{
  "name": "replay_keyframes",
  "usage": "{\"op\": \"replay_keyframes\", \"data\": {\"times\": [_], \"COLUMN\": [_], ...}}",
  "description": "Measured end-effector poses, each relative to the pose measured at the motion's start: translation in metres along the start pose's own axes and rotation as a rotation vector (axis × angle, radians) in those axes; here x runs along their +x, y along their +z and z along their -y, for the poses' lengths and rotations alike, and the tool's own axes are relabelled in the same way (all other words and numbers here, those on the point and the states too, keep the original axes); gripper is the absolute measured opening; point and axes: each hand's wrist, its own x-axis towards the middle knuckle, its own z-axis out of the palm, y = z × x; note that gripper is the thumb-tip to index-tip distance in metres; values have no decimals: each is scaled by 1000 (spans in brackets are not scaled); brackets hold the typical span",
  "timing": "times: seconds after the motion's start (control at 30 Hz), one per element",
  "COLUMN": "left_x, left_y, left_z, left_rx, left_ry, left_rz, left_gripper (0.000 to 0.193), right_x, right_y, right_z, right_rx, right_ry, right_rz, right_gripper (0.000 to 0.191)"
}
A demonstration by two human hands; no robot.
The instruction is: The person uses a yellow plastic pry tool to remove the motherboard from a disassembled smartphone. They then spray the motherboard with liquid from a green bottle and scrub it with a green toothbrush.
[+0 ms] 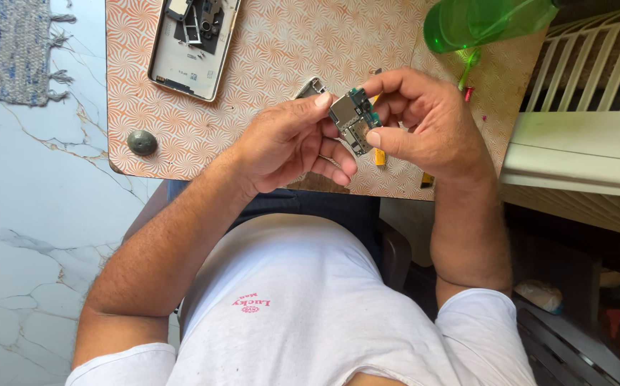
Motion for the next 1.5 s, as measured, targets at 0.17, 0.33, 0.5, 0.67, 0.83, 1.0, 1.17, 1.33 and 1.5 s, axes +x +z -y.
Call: {"op": "replay_keyframes", "data": {"times": [0.17, 0.33, 0.5, 0.67, 0.83, 1.0, 1.17, 1.33, 1.5], "left_x": [2, 5, 7, 12, 12, 13, 14, 12, 13], "left_y": [-3, -4, -6, -10, -13, -9, -4, -4, -8], "left_z": [4, 6, 9, 13, 9, 1, -4, -4, 0], "left_rx": [-39, -55, -52, -139, -185, -229, -220, -290, -318], "left_ry": [6, 50, 152, 197, 236, 298, 375, 401, 399], "left_rz": [4, 19, 25, 34, 102, 108, 162, 216, 210], "left_gripper": [57, 65, 67, 63, 61, 54, 57, 59, 56], "right_x": [4, 11, 13, 8, 4, 3, -7, -27, -27], "right_y": [1, 8, 9, 5, 4, 18, 9, 3, 42], "right_z": [0, -1, -4, -10, -21, -43, -45, -31, -34], "right_rx": [-9, 3, -281, -355, -681, -1404, -1005, 99, 341], "right_ry": [54, 2, -151, -237, -73, -236, -15, -212, -543], "right_rz": [-12, -96, -161, -291, -449, -455, -385, -309, -331], "right_gripper": [39, 32, 25, 21, 28, 55, 33, 37, 32]}}
